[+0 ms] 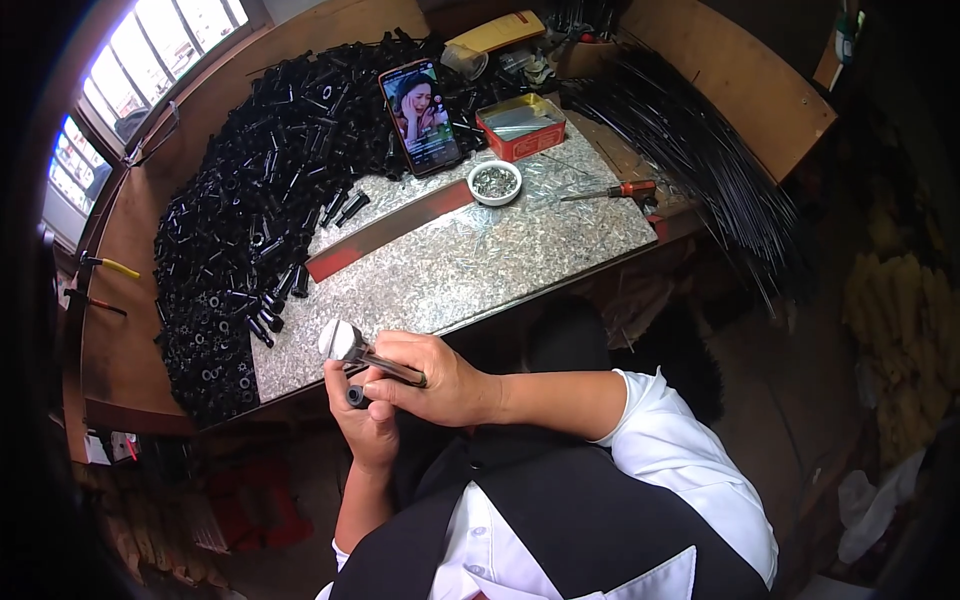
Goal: Assembling the metal ribs into the plastic runner of an umbrella frame.
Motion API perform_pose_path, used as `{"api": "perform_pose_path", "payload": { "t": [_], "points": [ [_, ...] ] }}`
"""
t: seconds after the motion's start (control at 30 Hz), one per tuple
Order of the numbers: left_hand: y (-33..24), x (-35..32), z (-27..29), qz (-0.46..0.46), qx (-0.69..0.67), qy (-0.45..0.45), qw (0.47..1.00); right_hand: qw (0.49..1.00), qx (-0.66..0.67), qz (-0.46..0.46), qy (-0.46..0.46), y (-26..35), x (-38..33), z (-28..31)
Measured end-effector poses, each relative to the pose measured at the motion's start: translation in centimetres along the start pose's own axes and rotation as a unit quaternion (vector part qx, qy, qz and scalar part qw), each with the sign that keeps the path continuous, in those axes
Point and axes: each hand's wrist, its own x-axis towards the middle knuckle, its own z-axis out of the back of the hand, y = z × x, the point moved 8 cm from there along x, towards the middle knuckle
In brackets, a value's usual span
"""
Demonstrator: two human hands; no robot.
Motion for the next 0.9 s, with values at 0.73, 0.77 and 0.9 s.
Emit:
{"api": "perform_pose_path", "payload": {
  "t": [0.73,0.77,0.9],
  "points": [
    [-0.7,0.3,0.3,0.007,-0.018,0.008,1.000,0.998,-0.013,0.050,0.021,-0.1,-0.2,-0.7],
    [-0.8,0.3,0.2,0.007,-0.018,0.008,1.000,0.998,-0.013,0.049,0.021,0.0,-0.1,-0.6],
    [-0.2,-0.1,0.6,0.043,-0.021,0.006,0.999,0.994,-0.051,0.076,0.055,0.9,0.5,-1.1]
  ]
}}
